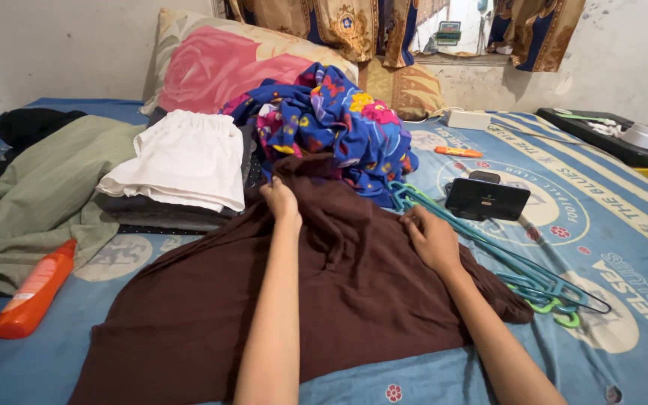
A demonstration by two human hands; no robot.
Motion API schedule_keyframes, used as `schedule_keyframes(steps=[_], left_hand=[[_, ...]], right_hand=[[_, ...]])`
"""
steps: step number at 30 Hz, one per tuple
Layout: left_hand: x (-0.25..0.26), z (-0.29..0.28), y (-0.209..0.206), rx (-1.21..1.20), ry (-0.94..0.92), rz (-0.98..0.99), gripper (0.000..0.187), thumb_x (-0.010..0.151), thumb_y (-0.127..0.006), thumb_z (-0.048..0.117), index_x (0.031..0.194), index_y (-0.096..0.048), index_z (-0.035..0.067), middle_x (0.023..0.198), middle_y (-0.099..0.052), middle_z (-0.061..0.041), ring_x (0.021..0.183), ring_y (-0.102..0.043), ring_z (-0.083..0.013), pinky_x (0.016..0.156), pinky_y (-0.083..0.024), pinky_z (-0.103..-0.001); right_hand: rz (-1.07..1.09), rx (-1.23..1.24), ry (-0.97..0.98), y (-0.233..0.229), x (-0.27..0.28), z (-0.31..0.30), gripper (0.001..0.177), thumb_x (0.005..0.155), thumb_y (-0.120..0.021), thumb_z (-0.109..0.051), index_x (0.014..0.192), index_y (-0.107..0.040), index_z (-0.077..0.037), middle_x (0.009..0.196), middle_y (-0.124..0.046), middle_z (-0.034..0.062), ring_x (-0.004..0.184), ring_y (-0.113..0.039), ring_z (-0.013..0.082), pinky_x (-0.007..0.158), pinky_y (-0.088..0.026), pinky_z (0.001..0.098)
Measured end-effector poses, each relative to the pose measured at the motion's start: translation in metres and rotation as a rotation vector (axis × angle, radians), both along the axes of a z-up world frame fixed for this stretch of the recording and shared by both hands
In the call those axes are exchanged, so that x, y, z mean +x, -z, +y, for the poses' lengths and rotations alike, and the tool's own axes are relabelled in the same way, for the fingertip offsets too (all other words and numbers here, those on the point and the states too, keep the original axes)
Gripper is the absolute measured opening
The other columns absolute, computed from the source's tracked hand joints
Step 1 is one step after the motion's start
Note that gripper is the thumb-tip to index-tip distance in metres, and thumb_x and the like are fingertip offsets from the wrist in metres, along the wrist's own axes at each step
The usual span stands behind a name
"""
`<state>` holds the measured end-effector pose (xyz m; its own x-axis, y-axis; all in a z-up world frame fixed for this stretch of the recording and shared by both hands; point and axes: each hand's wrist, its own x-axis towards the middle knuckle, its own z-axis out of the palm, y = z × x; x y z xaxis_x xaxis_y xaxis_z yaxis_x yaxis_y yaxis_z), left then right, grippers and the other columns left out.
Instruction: The person is folding various pieces of clothing on a bed.
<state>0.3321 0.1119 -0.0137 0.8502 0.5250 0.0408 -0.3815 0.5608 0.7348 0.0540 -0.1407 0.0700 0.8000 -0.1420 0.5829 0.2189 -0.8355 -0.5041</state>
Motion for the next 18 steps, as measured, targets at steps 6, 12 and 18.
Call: schedule_keyframes(steps=[6,12,18], left_hand=[[-0.111,0.024,-0.089,0.486,0.443,0.114,0.068,0.099,-0.069,0.051,0.142,-0.049,0.002,0.146,-0.053,-0.009,0.128,-0.051,-0.0169,0.109,-0.037,-0.032],[-0.083,0.033,-0.107,-0.121,0.766,-0.459,0.040,0.087,-0.074,0.017,0.125,-0.066,0.004,0.124,-0.070,-0.007,0.118,-0.063,-0.0227,0.107,-0.046,-0.035],[-0.172,0.055,-0.189,-0.263,0.869,-0.648,0.042,0.089,-0.077,0.017,0.127,-0.066,0.004,0.125,-0.070,-0.008,0.120,-0.063,-0.0228,0.110,-0.044,-0.036]], right_hand=[[0.051,-0.070,0.020,-0.001,-0.002,0.002,0.016,0.090,-0.066,-0.026,0.100,-0.075,-0.016,0.081,-0.073,0.0076,0.078,-0.070,0.0298,0.066,-0.052,0.0424],[0.063,-0.084,0.017,0.002,0.004,-0.002,0.017,0.090,-0.066,-0.027,0.100,-0.075,-0.017,0.083,-0.074,0.0080,0.079,-0.071,0.0307,0.067,-0.052,0.0437],[0.014,-0.096,-0.011,0.005,0.004,-0.003,0.017,0.089,-0.066,-0.026,0.099,-0.075,-0.016,0.084,-0.074,0.0084,0.081,-0.071,0.0326,0.069,-0.053,0.0442]])
